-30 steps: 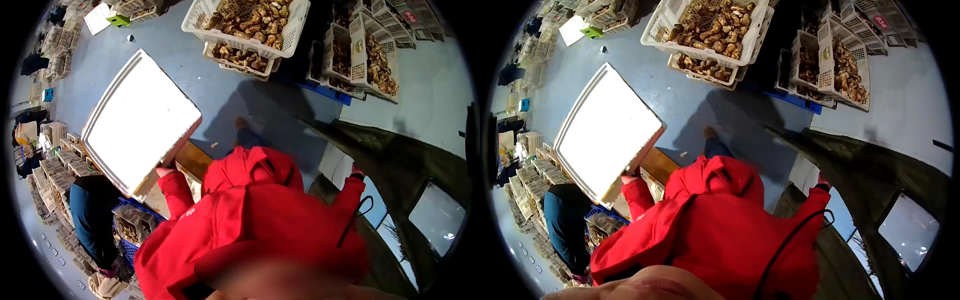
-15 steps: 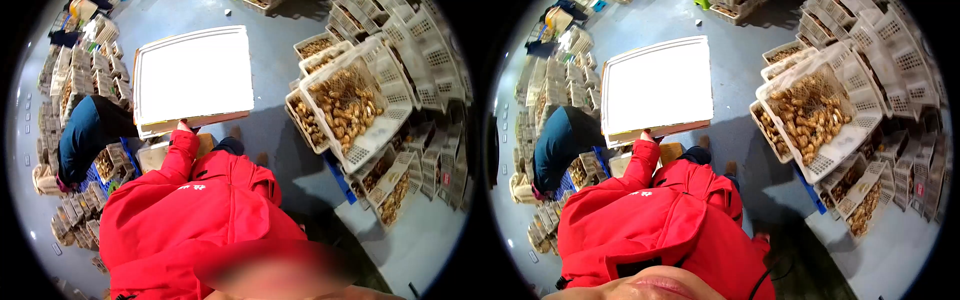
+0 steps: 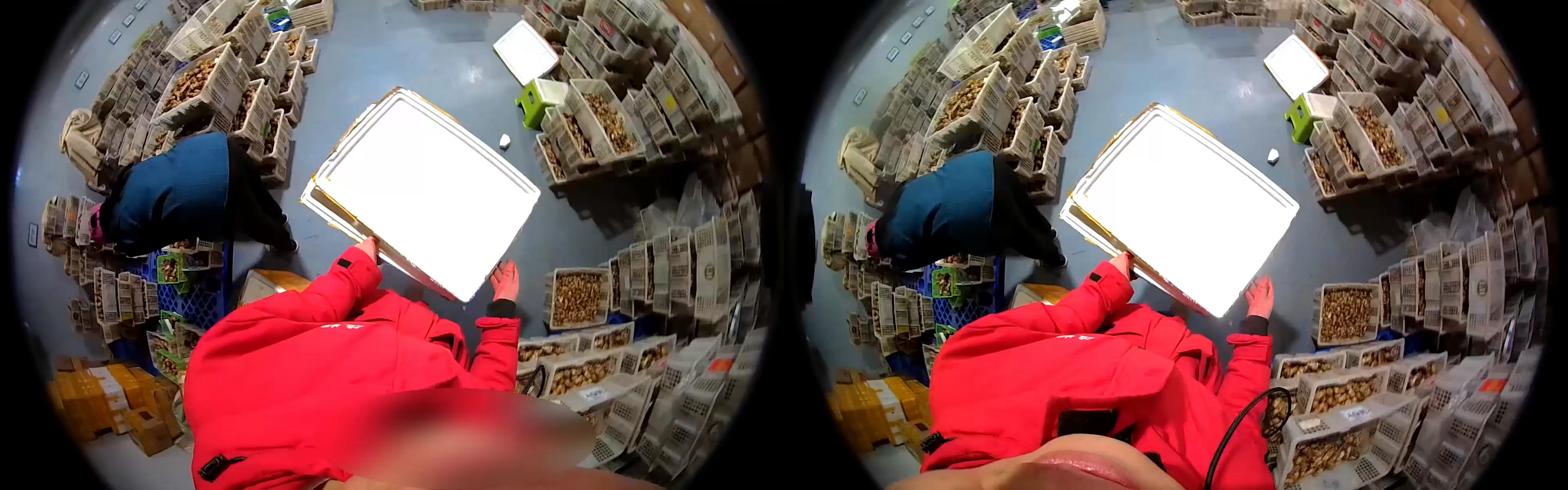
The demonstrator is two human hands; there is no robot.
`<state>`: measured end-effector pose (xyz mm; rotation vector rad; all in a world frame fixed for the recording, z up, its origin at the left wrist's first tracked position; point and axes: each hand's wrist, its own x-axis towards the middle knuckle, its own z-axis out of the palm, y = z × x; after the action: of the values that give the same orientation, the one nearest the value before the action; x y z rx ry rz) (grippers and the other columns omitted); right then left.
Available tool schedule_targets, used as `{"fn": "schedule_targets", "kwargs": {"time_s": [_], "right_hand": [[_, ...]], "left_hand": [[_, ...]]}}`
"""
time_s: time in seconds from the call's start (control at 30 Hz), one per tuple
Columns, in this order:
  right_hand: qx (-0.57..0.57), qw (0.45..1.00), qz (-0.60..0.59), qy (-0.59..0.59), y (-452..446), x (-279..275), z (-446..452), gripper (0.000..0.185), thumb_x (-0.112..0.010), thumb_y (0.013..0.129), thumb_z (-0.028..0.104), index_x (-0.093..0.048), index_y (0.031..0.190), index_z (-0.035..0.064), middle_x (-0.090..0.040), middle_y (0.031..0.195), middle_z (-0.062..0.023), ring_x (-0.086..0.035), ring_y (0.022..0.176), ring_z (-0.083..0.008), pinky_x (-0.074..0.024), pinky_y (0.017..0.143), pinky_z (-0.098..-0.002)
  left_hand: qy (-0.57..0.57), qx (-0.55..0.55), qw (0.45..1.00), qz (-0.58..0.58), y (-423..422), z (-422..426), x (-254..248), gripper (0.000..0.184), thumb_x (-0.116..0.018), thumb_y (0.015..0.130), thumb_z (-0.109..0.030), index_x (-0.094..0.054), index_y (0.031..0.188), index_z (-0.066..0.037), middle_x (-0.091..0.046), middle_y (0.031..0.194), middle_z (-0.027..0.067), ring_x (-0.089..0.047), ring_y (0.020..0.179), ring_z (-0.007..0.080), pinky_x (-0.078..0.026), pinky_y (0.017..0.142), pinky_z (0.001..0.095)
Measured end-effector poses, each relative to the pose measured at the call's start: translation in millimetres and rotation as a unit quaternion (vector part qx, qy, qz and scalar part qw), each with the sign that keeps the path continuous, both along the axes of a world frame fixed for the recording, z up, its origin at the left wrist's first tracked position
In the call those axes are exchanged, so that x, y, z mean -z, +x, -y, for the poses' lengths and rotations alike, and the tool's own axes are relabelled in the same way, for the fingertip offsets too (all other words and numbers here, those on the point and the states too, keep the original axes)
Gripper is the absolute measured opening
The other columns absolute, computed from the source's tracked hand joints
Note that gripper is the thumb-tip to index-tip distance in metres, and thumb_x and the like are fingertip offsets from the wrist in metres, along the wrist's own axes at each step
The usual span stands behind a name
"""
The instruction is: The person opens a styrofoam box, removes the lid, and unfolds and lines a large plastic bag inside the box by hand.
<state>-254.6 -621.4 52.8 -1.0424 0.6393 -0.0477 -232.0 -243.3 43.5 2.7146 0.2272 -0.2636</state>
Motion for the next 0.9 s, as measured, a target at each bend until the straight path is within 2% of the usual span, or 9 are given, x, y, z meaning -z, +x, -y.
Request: {"fn": "schedule_targets", "kwargs": {"time_s": [0.13, 0.27, 0.3, 0.37, 0.43, 0.53, 0.7, 0.77, 0.9], "right_hand": [[-0.031, 0.993, 0.096, -0.054, 155.5, 29.1, -38.7, 0.038, -0.046, 0.086, 0.027, -0.041, 0.114, 0.0018, -0.049, 0.1, -0.0074, -0.05, 0.089, -0.0171, -0.0418, 0.079, -0.0336], [-0.129, 0.976, 0.103, -0.143, 261.1, -18.7, -78.2, 0.04, -0.051, 0.084, 0.024, -0.041, 0.111, -0.0036, -0.05, 0.104, -0.01, -0.049, 0.092, -0.018, -0.0406, 0.081, -0.0292], [-0.149, 0.959, 0.102, -0.22, 295.0, -32.5, -88.2, 0.041, -0.052, 0.083, 0.023, -0.041, 0.111, -0.0046, -0.05, 0.106, -0.011, -0.049, 0.093, -0.0191, -0.04, 0.083, -0.0292], [-0.155, 0.966, 0.088, -0.185, 363.4, -13.0, -91.1, 0.048, -0.055, 0.081, 0.025, -0.039, 0.113, -0.0075, -0.047, 0.112, -0.0166, -0.046, 0.102, -0.022, -0.0373, 0.087, -0.0313], [-0.169, 0.906, -0.013, -0.387, 434.7, -30.6, -113.4, 0.046, -0.057, 0.08, 0.024, -0.042, 0.108, -0.0093, -0.051, 0.106, -0.0184, -0.052, 0.095, -0.0227, -0.0421, 0.082, -0.032], [-0.251, 0.965, 0.051, -0.058, 540.7, -42.8, -151.0, 0.044, -0.058, 0.078, 0.023, -0.047, 0.1, -0.0133, -0.058, 0.091, -0.018, -0.06, 0.073, -0.0242, -0.0493, 0.068, -0.0342], [-0.307, 0.898, -0.023, -0.313, 715.0, -84.7, -246.9, 0.09, -0.07, 0.06, 0.046, -0.035, 0.111, -0.0199, -0.049, 0.107, -0.0235, -0.047, 0.102, -0.028, -0.0361, 0.086, -0.0291], [-0.254, 0.938, 0.007, -0.237, 801.2, -70.8, -278.4, 0.073, -0.068, 0.067, 0.033, -0.038, 0.111, -0.0169, -0.051, 0.105, -0.0216, -0.051, 0.096, -0.0265, -0.0394, 0.083, -0.0296], [-0.27, 0.955, 0.105, -0.058, 948.0, -83.7, -324.7, 0.042, -0.063, 0.071, 0.019, -0.048, 0.1, -0.0078, -0.057, 0.089, -0.0139, -0.055, 0.076, -0.0221, -0.0451, 0.068, -0.0303]], "left_hand": [[-0.322, -0.348, 0.88, 0.012, 107.1, -40.5, 86.0, 0.023, -0.055, 0.071, -0.024, -0.059, 0.08, -0.002, -0.059, 0.071, 0.0191, -0.058, 0.063, 0.0318, -0.045, 0.052, 0.0378], [-0.31, -0.534, 0.787, -0.001, 213.4, -21.8, -14.5, 0.035, -0.056, 0.066, -0.027, -0.057, 0.073, 0.008, -0.058, 0.066, 0.0183, -0.056, 0.055, 0.0265, -0.043, 0.052, 0.0357], [-0.23, -0.435, 0.87, 0.008, 247.4, -30.9, -18.5, 0.035, -0.057, 0.064, -0.025, -0.056, 0.072, 0.009, -0.057, 0.061, 0.0171, -0.053, 0.051, 0.0239, -0.042, 0.051, 0.036], [-0.372, -0.559, 0.741, 0.018, 304.4, -29.2, -28.7, 0.036, -0.058, 0.063, -0.026, -0.056, 0.071, 0.008, -0.056, 0.062, 0.0179, -0.053, 0.052, 0.0252, -0.041, 0.051, 0.0365], [-0.357, -0.551, 0.754, 0.009, 366.8, -46.6, 0.3, 0.036, -0.057, 0.062, -0.026, -0.055, 0.07, 0.008, -0.056, 0.062, 0.0177, -0.053, 0.053, 0.0253, -0.041, 0.051, 0.0362], [-0.314, -0.56, 0.767, 0.006, 440.7, -88.0, -57.0, 0.032, -0.054, 0.064, -0.024, -0.054, 0.067, 0.008, -0.055, 0.058, 0.0168, -0.051, 0.051, 0.0263, -0.039, 0.048, 0.0367], [-0.321, -0.591, 0.739, 0.031, 553.9, -174.0, -87.0, 0.035, -0.045, 0.072, -0.024, -0.053, 0.07, 0.01, -0.054, 0.062, 0.0232, -0.052, 0.056, 0.0312, -0.041, 0.052, 0.039], [-0.116, -0.447, 0.884, 0.073, 608.2, -215.6, -3.3, 0.029, -0.039, 0.078, -0.021, -0.055, 0.072, 0.003, -0.054, 0.069, 0.0237, -0.056, 0.071, 0.0364, -0.042, 0.059, 0.0409], [-0.137, -0.43, 0.886, 0.108, 728.5, -265.3, -40.7, 0.03, -0.043, 0.079, -0.028, -0.058, 0.087, -0.005, -0.054, 0.072, 0.0254, -0.055, 0.073, 0.0339, -0.042, 0.065, 0.0431]]}}
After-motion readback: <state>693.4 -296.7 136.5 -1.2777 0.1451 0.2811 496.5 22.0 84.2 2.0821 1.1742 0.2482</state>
